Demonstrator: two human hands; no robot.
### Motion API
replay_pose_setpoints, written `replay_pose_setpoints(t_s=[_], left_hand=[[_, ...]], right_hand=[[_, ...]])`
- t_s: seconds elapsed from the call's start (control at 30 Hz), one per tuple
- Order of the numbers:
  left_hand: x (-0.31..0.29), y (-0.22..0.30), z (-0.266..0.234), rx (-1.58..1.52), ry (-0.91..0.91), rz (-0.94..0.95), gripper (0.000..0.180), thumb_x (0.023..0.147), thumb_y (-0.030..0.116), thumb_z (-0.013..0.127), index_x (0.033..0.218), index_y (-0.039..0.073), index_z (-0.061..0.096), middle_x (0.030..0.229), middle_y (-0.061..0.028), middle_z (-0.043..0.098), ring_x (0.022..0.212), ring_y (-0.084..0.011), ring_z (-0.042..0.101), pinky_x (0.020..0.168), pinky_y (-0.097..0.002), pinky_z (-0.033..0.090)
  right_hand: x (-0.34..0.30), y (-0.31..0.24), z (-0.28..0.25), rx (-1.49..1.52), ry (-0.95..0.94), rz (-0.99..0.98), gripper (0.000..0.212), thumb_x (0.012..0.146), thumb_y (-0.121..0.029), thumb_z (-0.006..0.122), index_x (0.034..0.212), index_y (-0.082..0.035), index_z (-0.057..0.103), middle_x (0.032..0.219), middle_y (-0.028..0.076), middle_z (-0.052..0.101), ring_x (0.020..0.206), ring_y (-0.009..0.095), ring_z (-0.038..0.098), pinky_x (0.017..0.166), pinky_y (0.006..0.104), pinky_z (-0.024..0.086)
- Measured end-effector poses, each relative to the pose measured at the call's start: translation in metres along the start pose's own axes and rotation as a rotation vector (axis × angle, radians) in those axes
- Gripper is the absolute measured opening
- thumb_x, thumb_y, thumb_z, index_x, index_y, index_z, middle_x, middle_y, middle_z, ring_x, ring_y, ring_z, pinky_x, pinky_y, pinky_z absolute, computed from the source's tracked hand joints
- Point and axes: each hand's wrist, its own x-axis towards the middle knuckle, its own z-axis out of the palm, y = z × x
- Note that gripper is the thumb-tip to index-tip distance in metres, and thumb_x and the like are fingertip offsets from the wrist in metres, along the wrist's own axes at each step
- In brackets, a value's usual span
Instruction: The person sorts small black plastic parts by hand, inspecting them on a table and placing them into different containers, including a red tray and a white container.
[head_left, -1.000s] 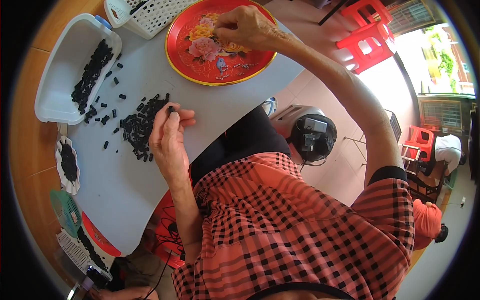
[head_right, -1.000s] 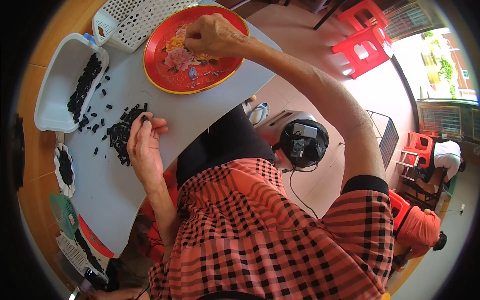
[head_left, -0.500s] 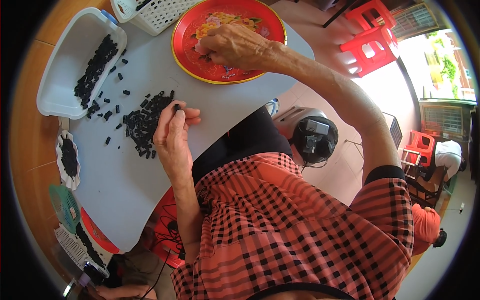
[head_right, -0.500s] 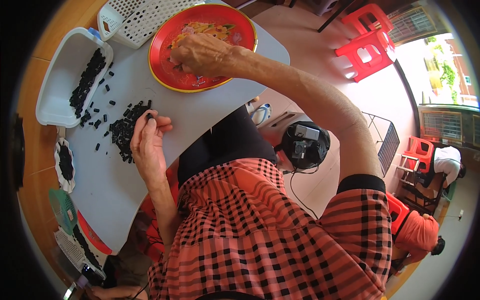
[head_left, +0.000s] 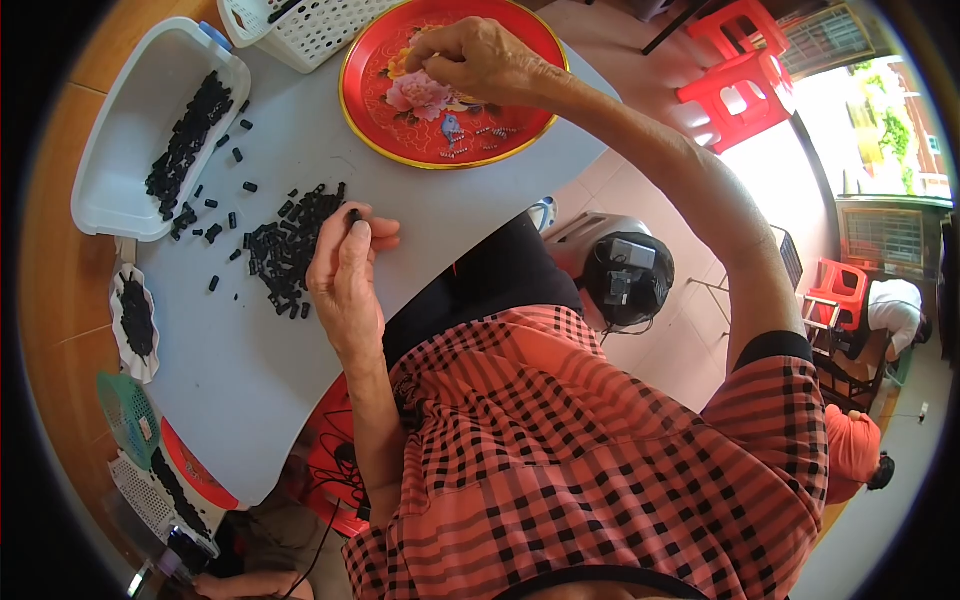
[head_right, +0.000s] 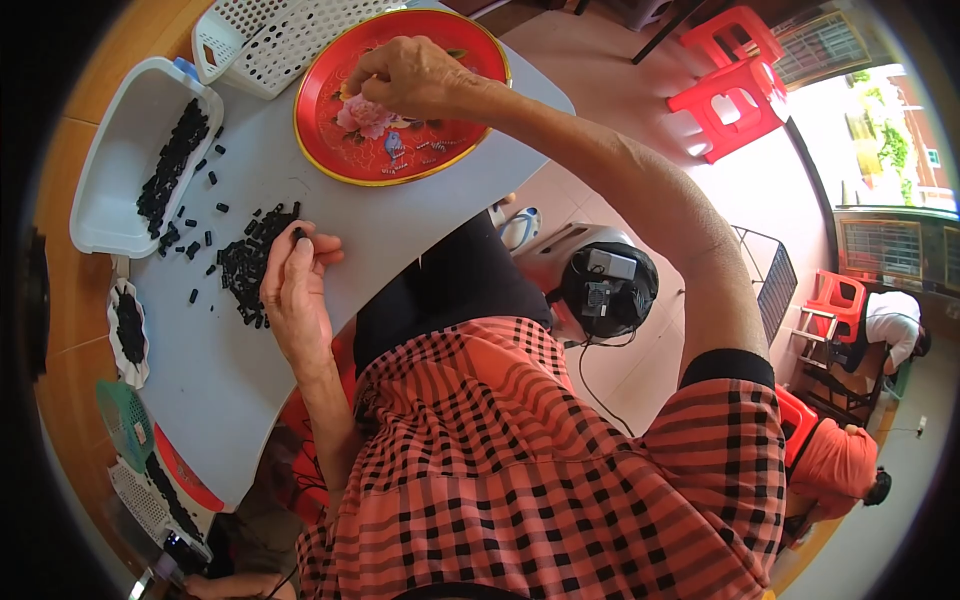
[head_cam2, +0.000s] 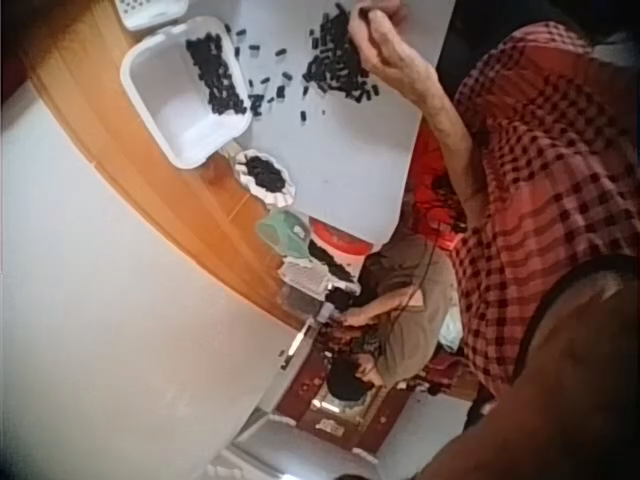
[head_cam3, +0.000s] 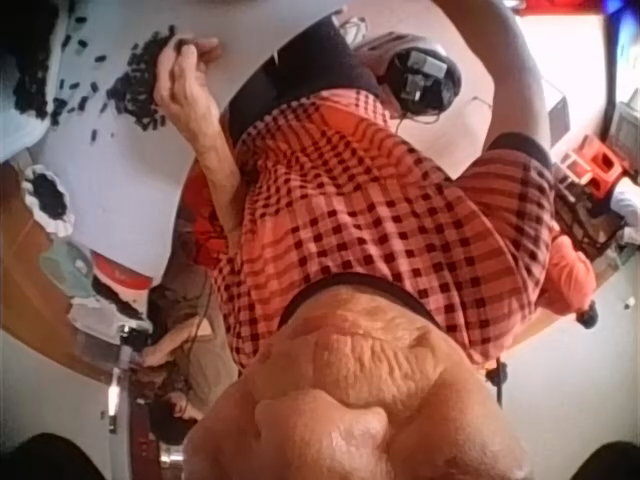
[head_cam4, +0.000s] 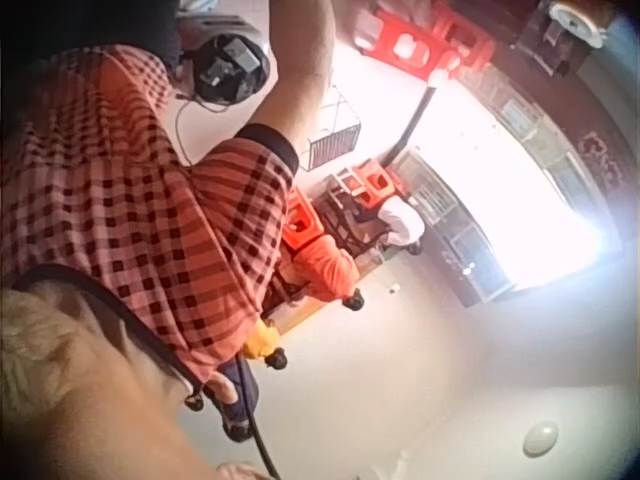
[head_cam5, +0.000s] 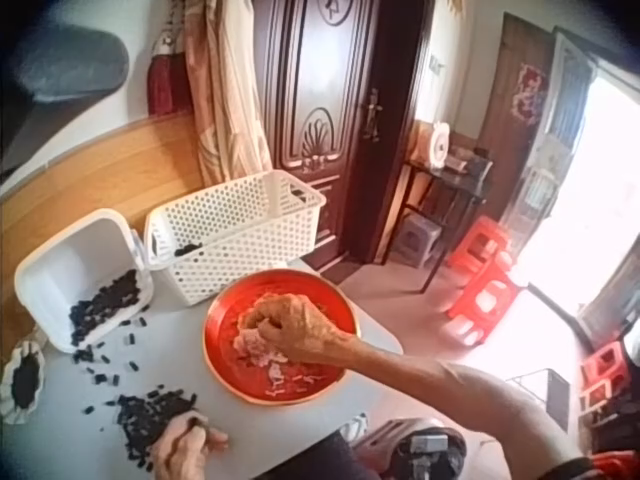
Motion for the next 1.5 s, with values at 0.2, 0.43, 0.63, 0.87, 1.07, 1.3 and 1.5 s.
replay_pose_setpoints(t_s=[0.2, 0.43, 0.63, 0.87, 1.07, 1.3, 1.5], left_hand=[[-0.001, 0.000, -0.001, 0.009, 0.005, 0.003, 0.025, 0.093, 0.012, 0.049, 0.110, -0.004, 0.057, 0.088, -0.0112, 0.062, 0.082, -0.0161, 0.057, 0.079, -0.0299, 0.047], [-0.002, 0.000, 0.001, 0.004, 0.025, -0.010, 0.023, 0.093, 0.013, 0.051, 0.107, -0.004, 0.058, 0.086, -0.0099, 0.063, 0.077, -0.0155, 0.057, 0.077, -0.0289, 0.047], [-0.001, -0.002, 0.000, 0.001, -0.005, 0.017, 0.024, 0.093, 0.012, 0.050, 0.110, -0.004, 0.057, 0.088, -0.0099, 0.063, 0.082, -0.0160, 0.057, 0.078, -0.0297, 0.047], [-0.001, -0.002, 0.000, 0.005, 0.009, 0.034, 0.024, 0.093, 0.013, 0.051, 0.108, -0.004, 0.058, 0.085, -0.0098, 0.064, 0.077, -0.0158, 0.058, 0.077, -0.0295, 0.048], [-0.001, -0.002, 0.001, 0.033, 0.010, 0.039, 0.024, 0.093, 0.013, 0.051, 0.108, -0.004, 0.058, 0.085, -0.0096, 0.064, 0.077, -0.0154, 0.057, 0.076, -0.0288, 0.047], [-0.001, -0.003, 0.000, 0.016, 0.013, 0.033, 0.024, 0.093, 0.013, 0.052, 0.108, -0.004, 0.058, 0.085, -0.0096, 0.063, 0.077, -0.0154, 0.057, 0.076, -0.0285, 0.047], [0.000, 0.000, 0.001, 0.047, 0.003, 0.003, 0.024, 0.093, 0.013, 0.050, 0.109, -0.004, 0.057, 0.087, -0.0109, 0.062, 0.081, -0.0161, 0.057, 0.079, -0.0293, 0.046]], right_hand=[[-0.003, 0.005, -0.003, -0.134, 0.065, 0.109, 0.021, 0.080, -0.018, 0.061, 0.090, -0.002, 0.071, 0.078, 0.013, 0.069, 0.063, 0.019, 0.066, 0.062, 0.0301, 0.054], [-0.004, 0.025, -0.017, -0.197, 0.163, 0.012, 0.019, 0.080, -0.016, 0.062, 0.091, -0.003, 0.070, 0.080, 0.012, 0.069, 0.064, 0.019, 0.066, 0.063, 0.0308, 0.055], [-0.008, 0.014, -0.011, -0.310, -0.116, -0.250, 0.011, 0.076, -0.005, 0.061, 0.085, -0.001, 0.066, 0.081, 0.014, 0.063, 0.072, 0.027, 0.062, 0.067, 0.0364, 0.051], [-0.005, 0.010, -0.010, -0.349, -0.186, -0.116, 0.005, 0.076, -0.003, 0.060, 0.074, 0.001, 0.061, 0.066, 0.013, 0.062, 0.061, 0.024, 0.062, 0.060, 0.0323, 0.051], [-0.006, 0.007, -0.008, -0.056, -0.047, 0.028, 0.014, 0.076, -0.012, 0.064, 0.079, 0.001, 0.068, 0.072, 0.016, 0.066, 0.063, 0.024, 0.064, 0.061, 0.0336, 0.053], [-0.002, 0.007, -0.011, -0.151, 0.005, 0.053, 0.018, 0.080, -0.016, 0.062, 0.084, -0.001, 0.071, 0.069, 0.012, 0.067, 0.056, 0.021, 0.063, 0.059, 0.0319, 0.053], [-0.006, 0.015, -0.013, -0.129, -0.005, -0.027, 0.017, 0.081, -0.016, 0.064, 0.082, 0.000, 0.070, 0.068, 0.014, 0.066, 0.056, 0.022, 0.063, 0.056, 0.0345, 0.051]])
